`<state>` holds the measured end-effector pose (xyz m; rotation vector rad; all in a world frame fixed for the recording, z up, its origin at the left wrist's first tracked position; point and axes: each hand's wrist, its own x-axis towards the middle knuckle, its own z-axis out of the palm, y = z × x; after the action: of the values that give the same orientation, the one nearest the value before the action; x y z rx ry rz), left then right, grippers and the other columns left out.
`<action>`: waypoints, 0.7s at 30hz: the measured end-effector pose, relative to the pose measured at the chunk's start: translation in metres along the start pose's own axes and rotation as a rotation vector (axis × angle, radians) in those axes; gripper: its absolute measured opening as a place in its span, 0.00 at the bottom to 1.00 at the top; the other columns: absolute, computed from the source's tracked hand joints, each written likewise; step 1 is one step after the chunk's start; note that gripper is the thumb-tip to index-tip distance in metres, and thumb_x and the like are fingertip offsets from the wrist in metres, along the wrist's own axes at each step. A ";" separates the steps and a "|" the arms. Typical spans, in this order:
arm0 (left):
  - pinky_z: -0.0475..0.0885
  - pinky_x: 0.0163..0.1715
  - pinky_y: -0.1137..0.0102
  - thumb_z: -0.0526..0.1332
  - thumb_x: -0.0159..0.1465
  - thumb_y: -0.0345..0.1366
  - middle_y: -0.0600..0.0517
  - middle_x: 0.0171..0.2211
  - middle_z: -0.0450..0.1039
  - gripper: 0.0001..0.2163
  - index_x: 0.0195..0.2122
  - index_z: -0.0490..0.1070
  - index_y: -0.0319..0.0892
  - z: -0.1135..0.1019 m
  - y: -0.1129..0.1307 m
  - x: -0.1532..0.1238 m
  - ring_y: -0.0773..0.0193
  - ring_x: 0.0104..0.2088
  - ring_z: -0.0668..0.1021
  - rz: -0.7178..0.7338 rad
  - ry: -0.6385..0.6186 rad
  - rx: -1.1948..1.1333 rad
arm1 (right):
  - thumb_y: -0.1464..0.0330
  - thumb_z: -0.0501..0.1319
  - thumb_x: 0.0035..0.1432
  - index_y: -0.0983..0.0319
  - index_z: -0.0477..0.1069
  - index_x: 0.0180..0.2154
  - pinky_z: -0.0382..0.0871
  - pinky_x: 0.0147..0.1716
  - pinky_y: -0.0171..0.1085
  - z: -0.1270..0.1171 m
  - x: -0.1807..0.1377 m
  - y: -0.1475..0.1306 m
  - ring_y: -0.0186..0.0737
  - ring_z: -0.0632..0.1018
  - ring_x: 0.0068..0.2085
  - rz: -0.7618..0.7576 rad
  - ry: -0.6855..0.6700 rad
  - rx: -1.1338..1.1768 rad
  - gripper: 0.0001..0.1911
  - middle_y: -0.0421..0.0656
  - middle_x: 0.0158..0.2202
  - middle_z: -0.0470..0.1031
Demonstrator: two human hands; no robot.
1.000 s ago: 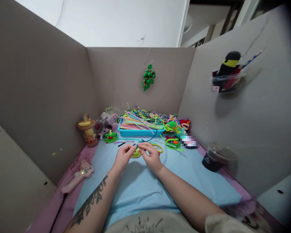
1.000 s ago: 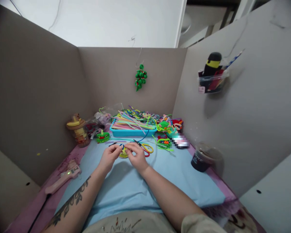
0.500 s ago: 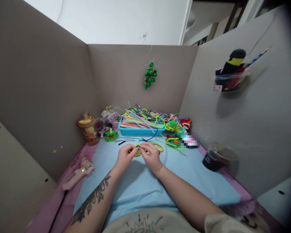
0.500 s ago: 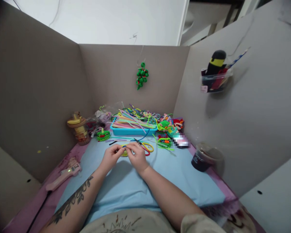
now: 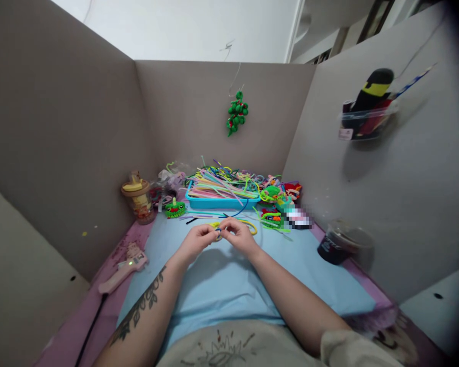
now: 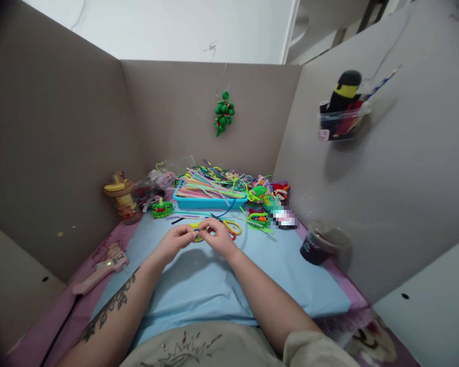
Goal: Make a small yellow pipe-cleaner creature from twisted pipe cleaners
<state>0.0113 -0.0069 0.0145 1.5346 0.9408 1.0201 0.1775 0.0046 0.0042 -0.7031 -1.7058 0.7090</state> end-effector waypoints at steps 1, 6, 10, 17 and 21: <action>0.52 0.20 0.75 0.61 0.54 0.43 0.59 0.16 0.58 0.13 0.22 0.65 0.38 0.000 0.001 -0.001 0.74 0.18 0.58 -0.015 -0.027 -0.015 | 0.66 0.63 0.51 0.60 0.71 0.31 0.68 0.31 0.34 -0.001 0.000 0.000 0.37 0.73 0.34 0.022 -0.005 0.054 0.05 0.42 0.31 0.71; 0.51 0.20 0.75 0.60 0.53 0.42 0.59 0.16 0.57 0.12 0.21 0.65 0.38 -0.001 0.004 -0.004 0.74 0.18 0.57 -0.032 -0.093 -0.035 | 0.66 0.65 0.49 0.59 0.73 0.31 0.68 0.37 0.36 -0.002 -0.001 0.001 0.39 0.72 0.40 -0.018 -0.031 0.119 0.05 0.43 0.35 0.70; 0.50 0.20 0.74 0.60 0.53 0.41 0.59 0.15 0.55 0.12 0.21 0.66 0.38 -0.001 0.005 -0.004 0.74 0.18 0.57 -0.020 -0.087 -0.011 | 0.66 0.66 0.48 0.59 0.75 0.28 0.67 0.41 0.39 -0.002 -0.001 0.001 0.39 0.72 0.41 0.009 -0.044 0.161 0.03 0.44 0.36 0.70; 0.50 0.20 0.75 0.60 0.53 0.39 0.59 0.16 0.56 0.10 0.21 0.67 0.37 -0.001 0.008 -0.006 0.74 0.19 0.57 -0.017 -0.100 0.042 | 0.67 0.70 0.42 0.58 0.76 0.24 0.68 0.38 0.37 -0.003 0.000 0.002 0.37 0.72 0.37 0.102 -0.072 0.338 0.05 0.41 0.34 0.68; 0.51 0.21 0.75 0.60 0.53 0.39 0.58 0.16 0.57 0.10 0.21 0.68 0.37 0.000 0.013 -0.007 0.73 0.19 0.57 -0.004 -0.101 0.042 | 0.67 0.70 0.41 0.59 0.75 0.24 0.67 0.39 0.38 -0.001 0.001 0.003 0.37 0.72 0.38 0.124 -0.085 0.383 0.06 0.41 0.34 0.68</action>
<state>0.0098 -0.0156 0.0259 1.6028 0.8992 0.9163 0.1790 0.0074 0.0031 -0.5158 -1.5491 1.1302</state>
